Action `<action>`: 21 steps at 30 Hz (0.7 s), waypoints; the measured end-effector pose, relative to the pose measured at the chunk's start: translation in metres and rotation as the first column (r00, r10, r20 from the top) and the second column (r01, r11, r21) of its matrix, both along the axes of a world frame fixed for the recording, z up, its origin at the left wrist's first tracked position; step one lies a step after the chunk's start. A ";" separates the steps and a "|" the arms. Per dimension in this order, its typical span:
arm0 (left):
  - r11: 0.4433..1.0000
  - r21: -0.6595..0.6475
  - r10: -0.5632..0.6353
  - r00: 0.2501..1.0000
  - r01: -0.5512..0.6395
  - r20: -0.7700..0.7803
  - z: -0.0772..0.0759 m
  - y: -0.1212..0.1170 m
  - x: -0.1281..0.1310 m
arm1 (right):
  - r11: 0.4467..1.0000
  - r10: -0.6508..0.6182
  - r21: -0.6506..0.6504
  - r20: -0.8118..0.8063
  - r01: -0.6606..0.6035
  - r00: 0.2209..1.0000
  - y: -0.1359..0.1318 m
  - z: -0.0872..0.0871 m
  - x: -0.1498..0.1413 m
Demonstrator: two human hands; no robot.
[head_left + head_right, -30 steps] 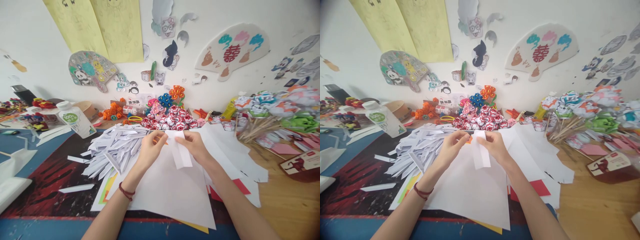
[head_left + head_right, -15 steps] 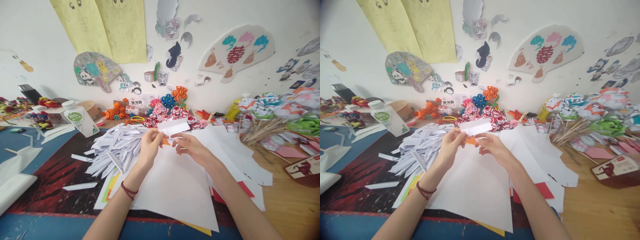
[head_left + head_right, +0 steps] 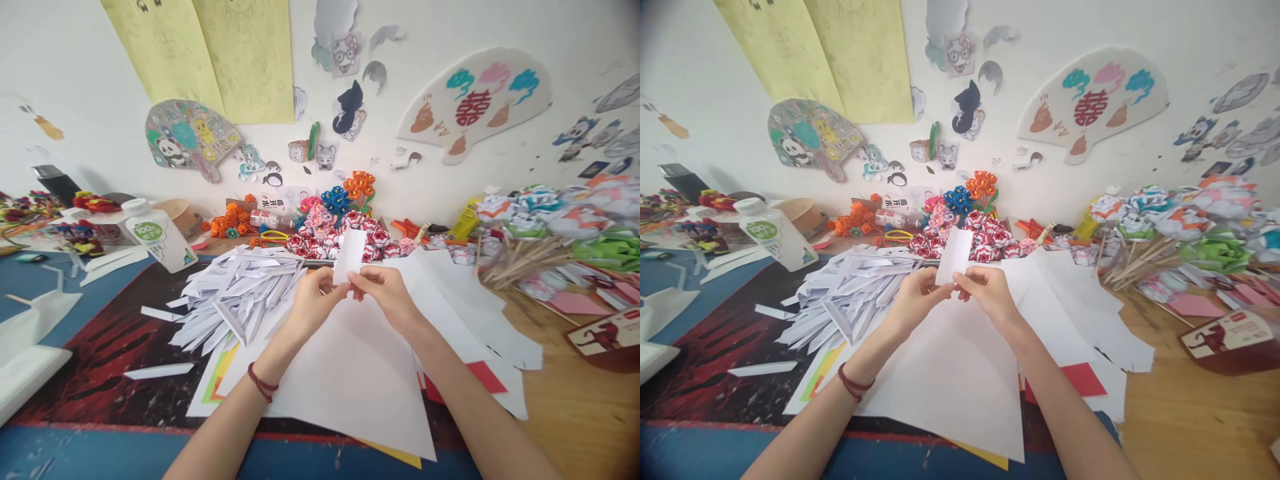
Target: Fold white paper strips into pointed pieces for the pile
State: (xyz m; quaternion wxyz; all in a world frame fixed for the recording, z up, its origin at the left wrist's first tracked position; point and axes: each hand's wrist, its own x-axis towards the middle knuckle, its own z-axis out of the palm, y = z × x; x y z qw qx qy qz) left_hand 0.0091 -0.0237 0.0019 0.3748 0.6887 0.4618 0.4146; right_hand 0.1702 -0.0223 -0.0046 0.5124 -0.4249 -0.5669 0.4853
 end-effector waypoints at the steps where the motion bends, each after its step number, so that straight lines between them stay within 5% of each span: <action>1: 0.996 0.092 0.021 0.996 -0.013 -0.088 0.001 0.000 -0.002 | 1.000 -0.016 -0.005 0.004 0.016 1.000 0.000 0.000 0.001; 3: 0.949 0.313 0.097 0.965 -0.015 -0.245 0.004 0.000 -0.007 | 0.999 -0.040 -0.023 -0.003 0.040 0.999 0.001 0.000 0.004; 6: 0.796 0.579 0.179 0.845 0.176 -0.503 0.007 0.001 -0.015 | 0.998 -0.053 -0.038 0.007 0.053 0.999 0.002 0.001 0.008; 10: 0.631 0.675 0.246 0.726 0.382 -0.642 0.006 0.004 -0.023 | 0.998 -0.062 -0.021 0.049 0.063 0.997 0.004 0.001 0.011; 17: 0.605 0.678 0.197 0.747 0.417 -0.635 0.004 0.008 -0.027 | 0.997 -0.072 0.024 0.129 0.069 0.989 0.007 -0.007 0.014; 21: 0.732 0.634 0.156 0.845 0.249 -0.511 0.002 0.009 -0.022 | 0.998 -0.052 0.050 0.127 0.046 0.991 0.005 -0.006 0.012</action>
